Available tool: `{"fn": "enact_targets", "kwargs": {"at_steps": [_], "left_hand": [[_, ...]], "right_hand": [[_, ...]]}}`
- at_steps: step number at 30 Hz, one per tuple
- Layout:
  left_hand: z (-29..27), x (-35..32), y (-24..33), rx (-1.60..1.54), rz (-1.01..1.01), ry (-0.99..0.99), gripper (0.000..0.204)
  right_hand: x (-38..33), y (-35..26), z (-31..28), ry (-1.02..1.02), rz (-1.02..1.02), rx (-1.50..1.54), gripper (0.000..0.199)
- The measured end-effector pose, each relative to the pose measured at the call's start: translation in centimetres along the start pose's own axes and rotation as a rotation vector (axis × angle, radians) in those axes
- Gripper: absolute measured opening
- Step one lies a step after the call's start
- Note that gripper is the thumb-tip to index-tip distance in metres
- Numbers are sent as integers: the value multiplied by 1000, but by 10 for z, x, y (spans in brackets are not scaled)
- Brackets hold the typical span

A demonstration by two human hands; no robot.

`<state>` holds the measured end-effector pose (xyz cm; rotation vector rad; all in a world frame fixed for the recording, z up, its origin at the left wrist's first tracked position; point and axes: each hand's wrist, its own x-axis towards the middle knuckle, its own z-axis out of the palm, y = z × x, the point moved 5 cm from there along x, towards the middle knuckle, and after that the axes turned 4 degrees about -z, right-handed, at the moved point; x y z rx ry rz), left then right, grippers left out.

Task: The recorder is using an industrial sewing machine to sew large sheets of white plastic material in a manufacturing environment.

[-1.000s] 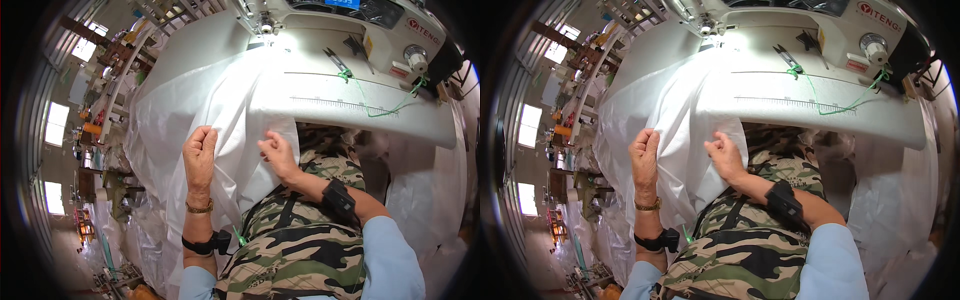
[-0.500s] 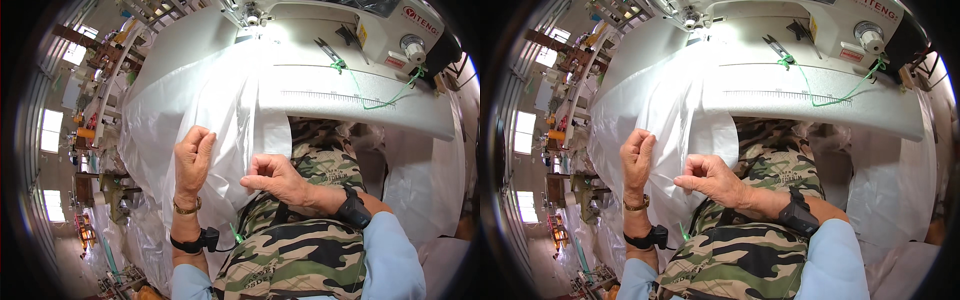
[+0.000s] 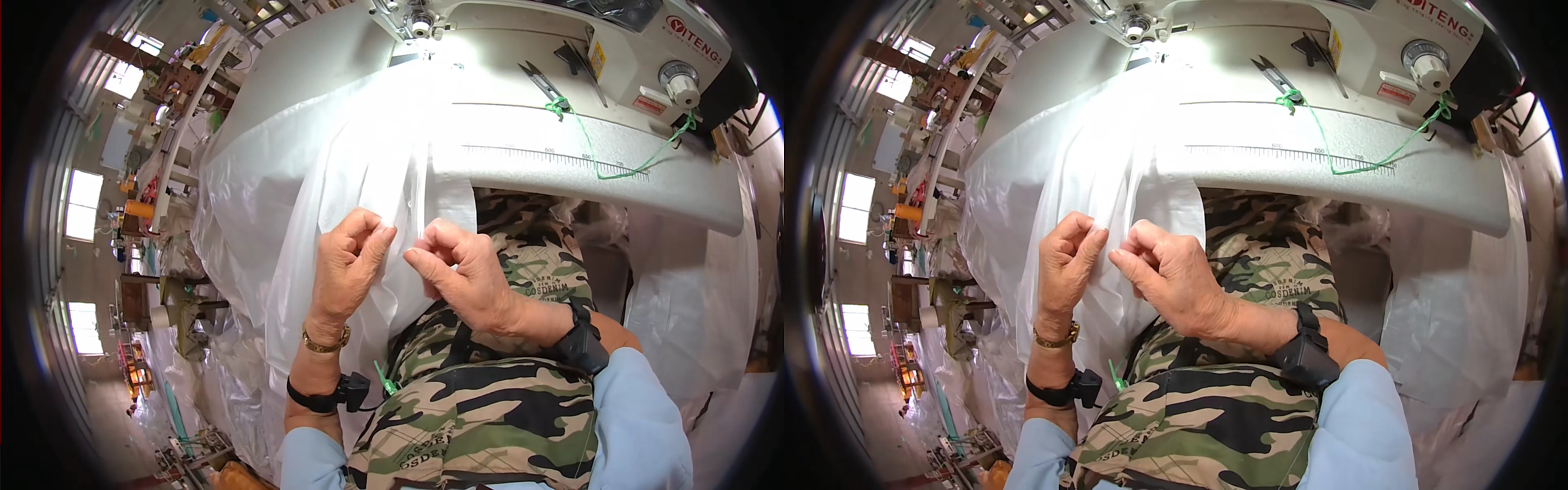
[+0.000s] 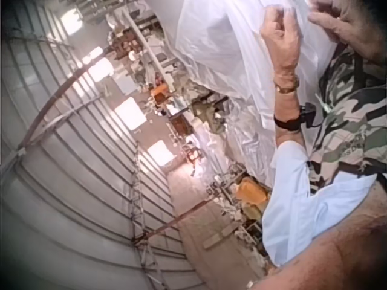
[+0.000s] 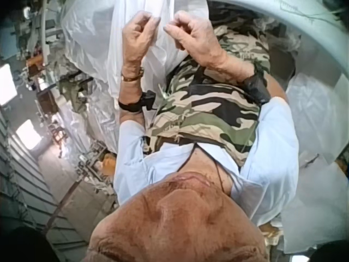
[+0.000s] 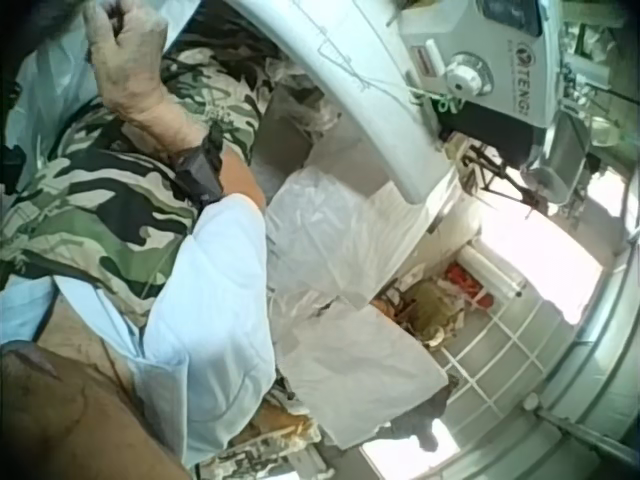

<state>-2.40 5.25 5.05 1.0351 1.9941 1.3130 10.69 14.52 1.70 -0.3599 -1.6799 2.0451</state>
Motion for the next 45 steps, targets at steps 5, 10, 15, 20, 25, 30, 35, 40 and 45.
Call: {"fn": "enact_targets", "kwargs": {"at_steps": [5, 10, 15, 20, 25, 30, 35, 40, 45], "left_hand": [[2, -6, -8, 35, 20, -48, 14], [3, -7, -18, -104, -76, -111, 15], [3, -8, -24, -236, -159, -76, 19], [1, -1, -26, -280, -165, 38, 14], [-27, 0, 8, -33, -24, 232, 8], [-24, 3, 55, 304, 231, 170, 6], [12, 6, 50, 507, 305, -77, 3], [44, 2, 11, 512, 268, -83, 4], [56, 2, -4, 485, 255, -44, 6]], "right_hand": [[6, -8, 14, -160, -291, -470, 21], [4, -17, 28, -195, -515, -727, 20], [6, -5, 42, -319, -622, -697, 20], [7, -6, 42, -428, -725, -707, 18], [40, 21, 1, 400, -354, 20, 38], [58, 43, 62, -49, -571, -481, 38], [41, 72, 37, -203, -550, -472, 34], [-12, 64, -55, 507, -463, -660, 28], [-13, 100, -63, 391, -205, -381, 21]]}}
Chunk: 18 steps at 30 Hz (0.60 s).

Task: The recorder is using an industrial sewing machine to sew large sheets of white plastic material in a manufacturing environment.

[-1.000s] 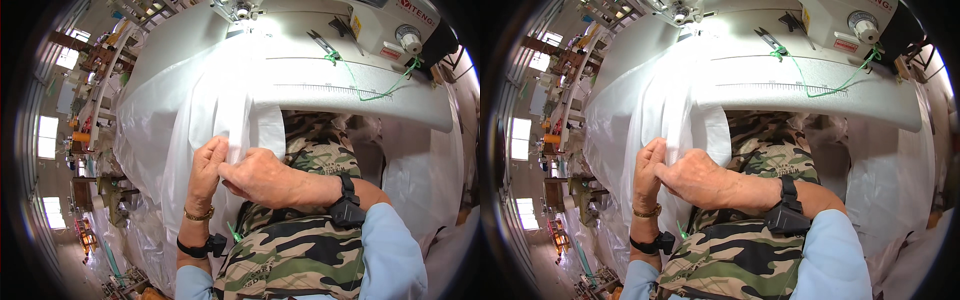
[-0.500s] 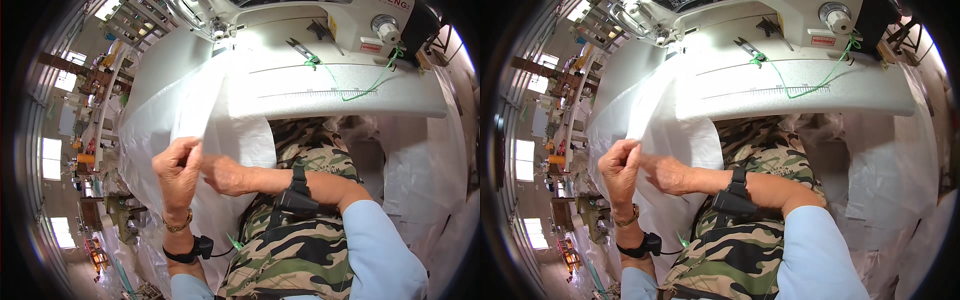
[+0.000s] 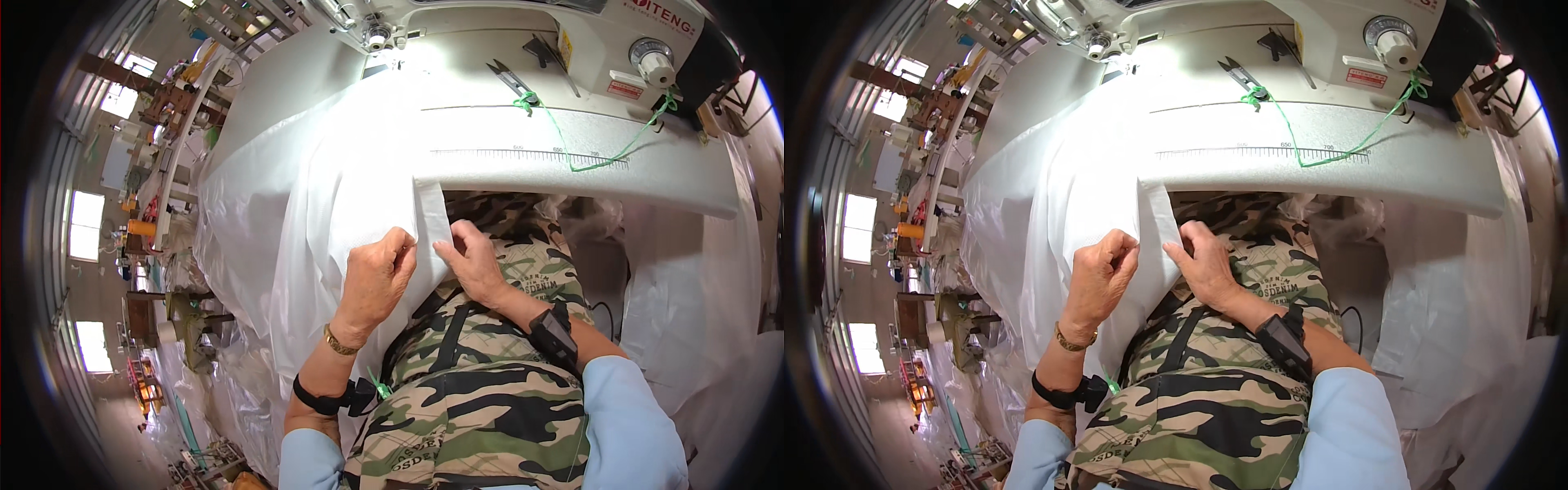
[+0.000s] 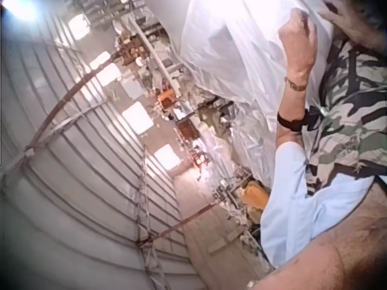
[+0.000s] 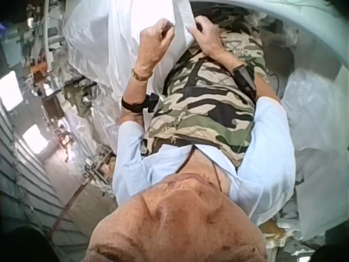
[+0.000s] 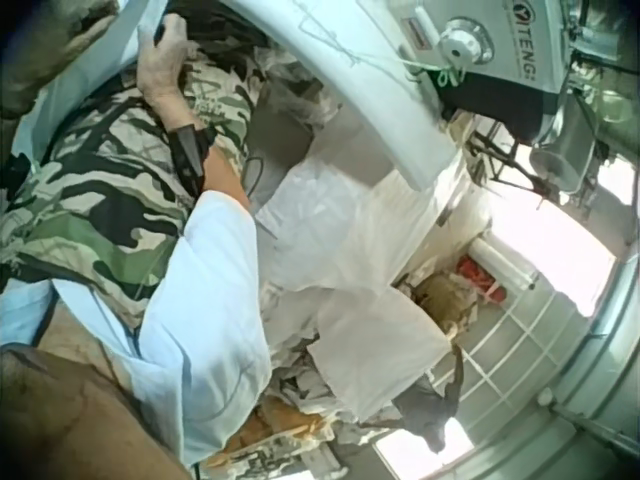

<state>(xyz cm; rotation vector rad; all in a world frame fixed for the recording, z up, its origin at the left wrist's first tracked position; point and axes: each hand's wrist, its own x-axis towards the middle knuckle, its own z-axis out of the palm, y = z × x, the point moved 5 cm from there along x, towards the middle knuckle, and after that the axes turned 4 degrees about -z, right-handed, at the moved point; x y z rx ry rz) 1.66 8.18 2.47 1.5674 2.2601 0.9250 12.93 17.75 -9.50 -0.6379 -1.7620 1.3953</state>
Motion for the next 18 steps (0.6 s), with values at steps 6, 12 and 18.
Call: {"fn": "enact_targets", "kwargs": {"at_steps": [6, 12, 18], "left_hand": [[-4, -4, 3, -83, -61, -16, 7], [-2, -8, -1, -197, -159, -23, 11], [-12, -7, -1, -142, -227, -8, 13]], "right_hand": [[-2, -67, 10, -445, -160, 68, 25], [-9, -72, 18, -470, -362, -29, 20], [3, -87, 21, -563, -771, -135, 16]]}}
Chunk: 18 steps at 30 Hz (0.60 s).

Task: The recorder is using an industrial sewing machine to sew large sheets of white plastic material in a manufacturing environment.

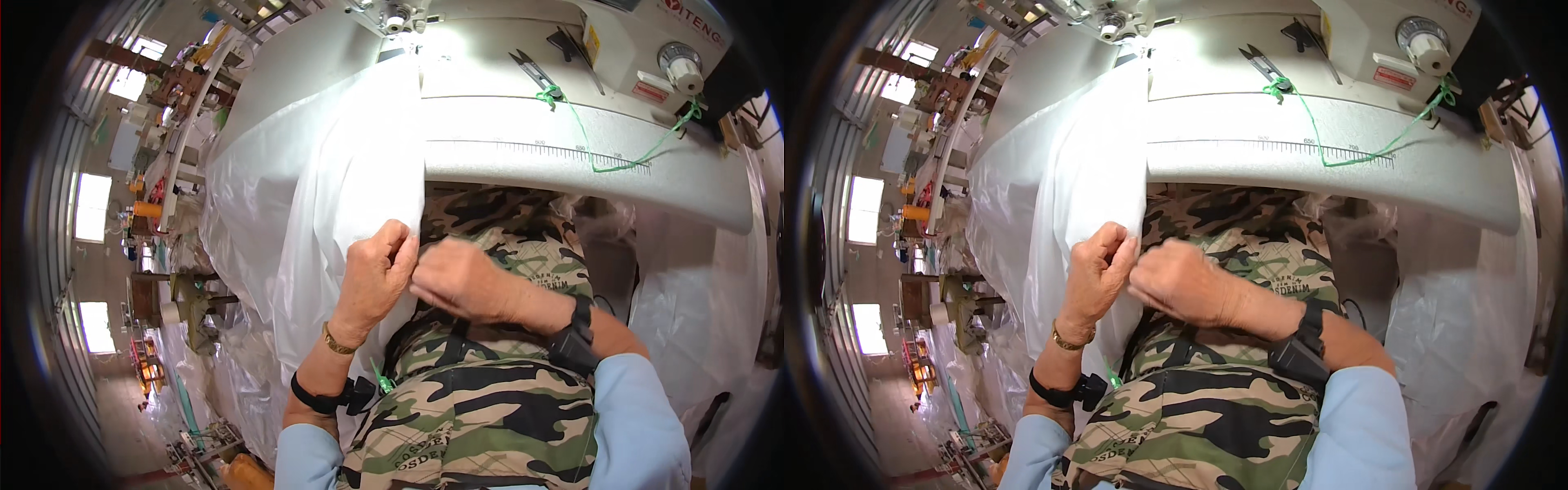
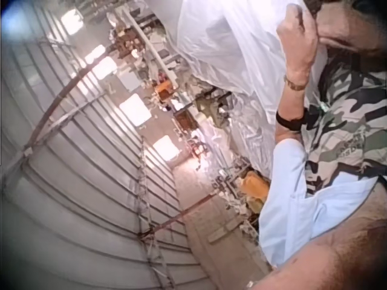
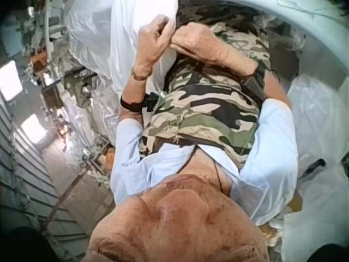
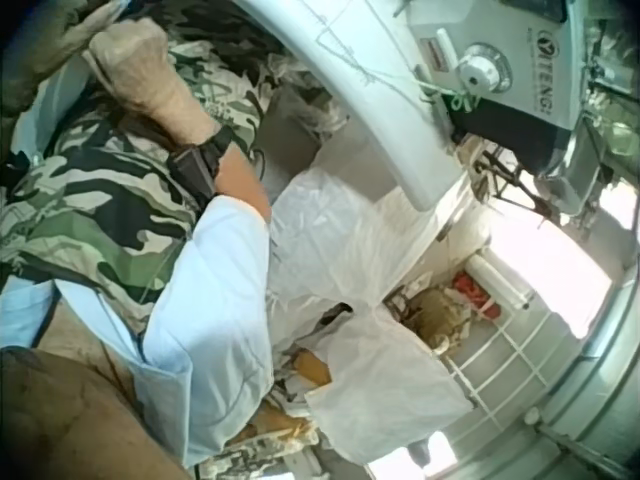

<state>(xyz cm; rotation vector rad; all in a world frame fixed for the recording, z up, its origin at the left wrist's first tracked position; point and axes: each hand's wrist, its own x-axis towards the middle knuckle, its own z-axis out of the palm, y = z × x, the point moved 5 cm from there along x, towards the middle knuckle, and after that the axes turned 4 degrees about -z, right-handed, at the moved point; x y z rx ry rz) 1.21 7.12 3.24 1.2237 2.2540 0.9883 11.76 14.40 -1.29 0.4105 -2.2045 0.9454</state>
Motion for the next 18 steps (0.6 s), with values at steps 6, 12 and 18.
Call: {"fn": "enact_targets", "kwargs": {"at_steps": [6, 12, 18], "left_hand": [[-15, 12, 17, 184, 220, -48, 14], [-68, 98, 18, 436, 334, 213, 21], [-93, 173, -49, 740, 138, 241, 21]], "right_hand": [[56, 44, -46, -61, 82, -458, 22], [54, 62, -56, -6, 36, -394, 15], [49, 65, -53, 66, -18, -215, 16]]}}
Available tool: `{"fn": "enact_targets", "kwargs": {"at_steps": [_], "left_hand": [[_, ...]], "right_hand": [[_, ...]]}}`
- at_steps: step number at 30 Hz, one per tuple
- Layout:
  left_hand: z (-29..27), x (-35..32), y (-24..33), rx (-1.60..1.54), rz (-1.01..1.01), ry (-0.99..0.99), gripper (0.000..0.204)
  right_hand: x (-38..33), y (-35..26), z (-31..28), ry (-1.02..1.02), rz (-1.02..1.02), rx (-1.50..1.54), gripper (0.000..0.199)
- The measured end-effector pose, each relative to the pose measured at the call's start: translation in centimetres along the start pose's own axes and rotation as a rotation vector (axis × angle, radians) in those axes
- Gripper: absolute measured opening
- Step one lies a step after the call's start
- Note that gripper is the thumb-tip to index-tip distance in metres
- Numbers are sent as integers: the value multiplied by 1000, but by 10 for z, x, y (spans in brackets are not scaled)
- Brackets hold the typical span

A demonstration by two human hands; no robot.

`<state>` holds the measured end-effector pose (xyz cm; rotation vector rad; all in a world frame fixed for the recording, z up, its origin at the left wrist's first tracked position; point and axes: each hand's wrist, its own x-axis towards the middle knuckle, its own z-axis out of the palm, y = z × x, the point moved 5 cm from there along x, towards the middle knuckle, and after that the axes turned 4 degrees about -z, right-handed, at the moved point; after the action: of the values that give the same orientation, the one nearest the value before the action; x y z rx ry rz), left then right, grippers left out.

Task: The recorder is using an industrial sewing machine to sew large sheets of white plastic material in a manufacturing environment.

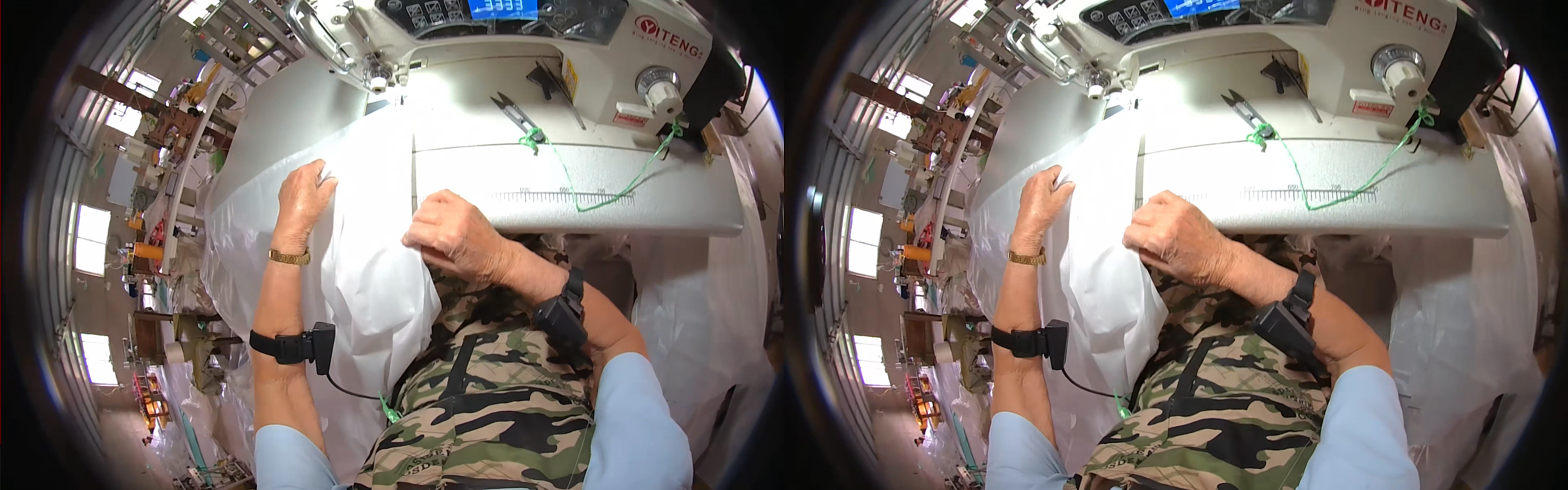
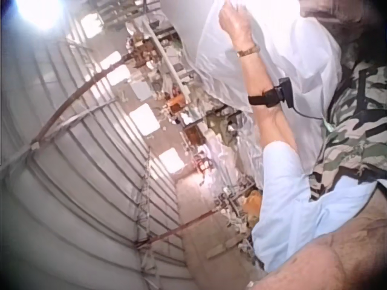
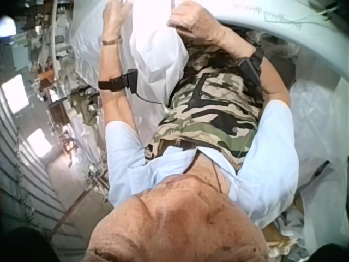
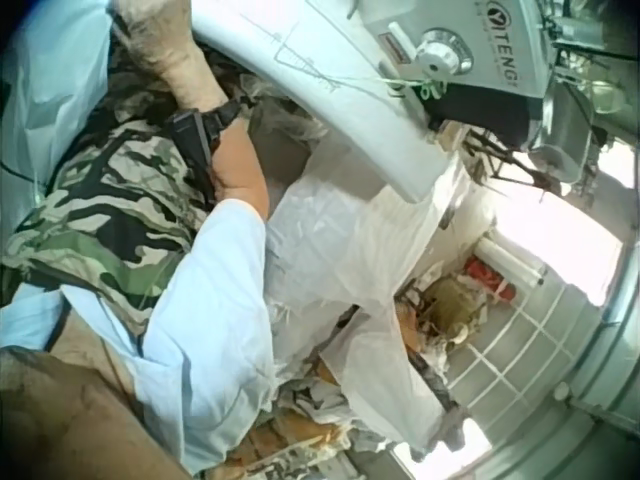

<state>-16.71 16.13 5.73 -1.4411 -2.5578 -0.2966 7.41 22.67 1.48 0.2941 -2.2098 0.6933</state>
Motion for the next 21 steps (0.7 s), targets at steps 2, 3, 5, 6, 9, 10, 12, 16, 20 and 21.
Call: {"fn": "enact_targets", "kwargs": {"at_steps": [2, 3, 5, 6, 9, 10, 12, 16, 20, 21], "left_hand": [[13, 24, -11, 81, -177, -235, 19], [8, 36, -17, 150, -106, -80, 14], [1, 54, -21, 220, -53, 73, 10], [1, 64, -11, 341, 35, 119, 8], [-4, 66, 41, 415, 268, 192, 11], [-7, 60, 65, 373, 407, 222, 16], [8, 53, 107, 141, 277, -72, 16], [30, 37, 91, -270, 136, 8, 20], [34, 42, 115, -183, 171, -8, 38], [36, 43, 114, -157, 184, -24, 37]], "right_hand": [[-1, 4, 0, -22, 16, -1, 17], [0, 3, 3, -56, 26, -15, 18], [1, 2, 10, -100, 36, -38, 18], [2, 1, 12, -110, 34, -35, 18], [1, 5, 9, -97, 59, -30, 18], [2, 5, 9, -93, 55, -32, 18], [-1, 9, 8, -83, 68, -45, 19], [8, 3, 18, -32, 47, 9, 19], [6, 6, 15, -6, 41, -33, 19], [6, 6, 17, -4, 41, -30, 19]]}}
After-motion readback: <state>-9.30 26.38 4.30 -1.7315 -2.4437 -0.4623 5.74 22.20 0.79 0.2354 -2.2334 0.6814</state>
